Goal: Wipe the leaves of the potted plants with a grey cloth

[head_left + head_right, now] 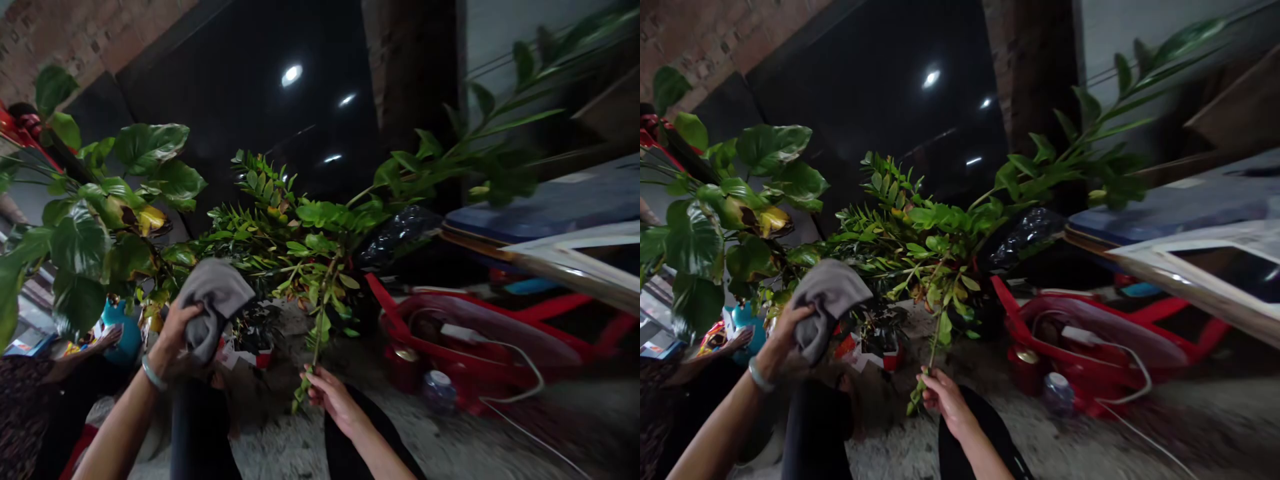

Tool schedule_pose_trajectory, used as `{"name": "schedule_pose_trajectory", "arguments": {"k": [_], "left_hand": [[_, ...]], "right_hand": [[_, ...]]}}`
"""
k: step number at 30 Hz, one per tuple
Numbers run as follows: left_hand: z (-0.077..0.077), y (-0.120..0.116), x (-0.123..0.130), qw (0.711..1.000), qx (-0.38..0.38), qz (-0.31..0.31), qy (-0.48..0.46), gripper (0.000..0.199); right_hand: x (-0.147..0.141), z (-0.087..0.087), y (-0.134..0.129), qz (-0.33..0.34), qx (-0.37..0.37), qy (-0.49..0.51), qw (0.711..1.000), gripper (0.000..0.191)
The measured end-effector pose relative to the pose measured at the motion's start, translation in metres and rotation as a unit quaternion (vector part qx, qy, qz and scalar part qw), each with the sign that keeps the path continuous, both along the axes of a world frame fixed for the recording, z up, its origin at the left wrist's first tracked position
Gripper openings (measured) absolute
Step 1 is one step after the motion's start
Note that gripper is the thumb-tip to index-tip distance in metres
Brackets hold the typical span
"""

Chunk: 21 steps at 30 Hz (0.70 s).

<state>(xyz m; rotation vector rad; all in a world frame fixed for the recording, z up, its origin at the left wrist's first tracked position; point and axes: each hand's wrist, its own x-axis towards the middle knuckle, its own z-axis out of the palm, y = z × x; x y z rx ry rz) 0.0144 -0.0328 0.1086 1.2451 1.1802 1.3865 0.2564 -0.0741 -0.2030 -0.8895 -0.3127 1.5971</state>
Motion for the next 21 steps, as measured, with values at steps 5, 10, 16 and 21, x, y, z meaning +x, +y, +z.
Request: {"name": "schedule_pose_trajectory", "arguments": {"k": [5, 10, 16, 21], "left_hand": [[0.038, 0.036, -0.002, 0.991, 0.091, 0.090, -0.027, 0.054], [-0.042, 0.015, 0.010, 0.997, -0.038, 0.040, 0.053, 0.046], [-0.026, -0.024, 0.004, 0.997, 0.005, -0.047, 0.057, 0.048], [0.022, 0.014, -0.005, 0.987, 0.120, 0.092, 0.053, 0.039]], "right_hand": [[-0.005, 0.004, 0.001, 0.022, 0.010, 0.032, 0.999, 0.040], [-0.006, 0.006, 0.001, 0.023, 0.021, 0.046, 0.998, 0.037], [0.002, -0.002, 0.002, 0.003, -0.008, 0.030, 1.000, 0.034], [-0.001, -0.003, 0.003, 0.000, -0.021, 0.035, 0.999, 0.030]]}}
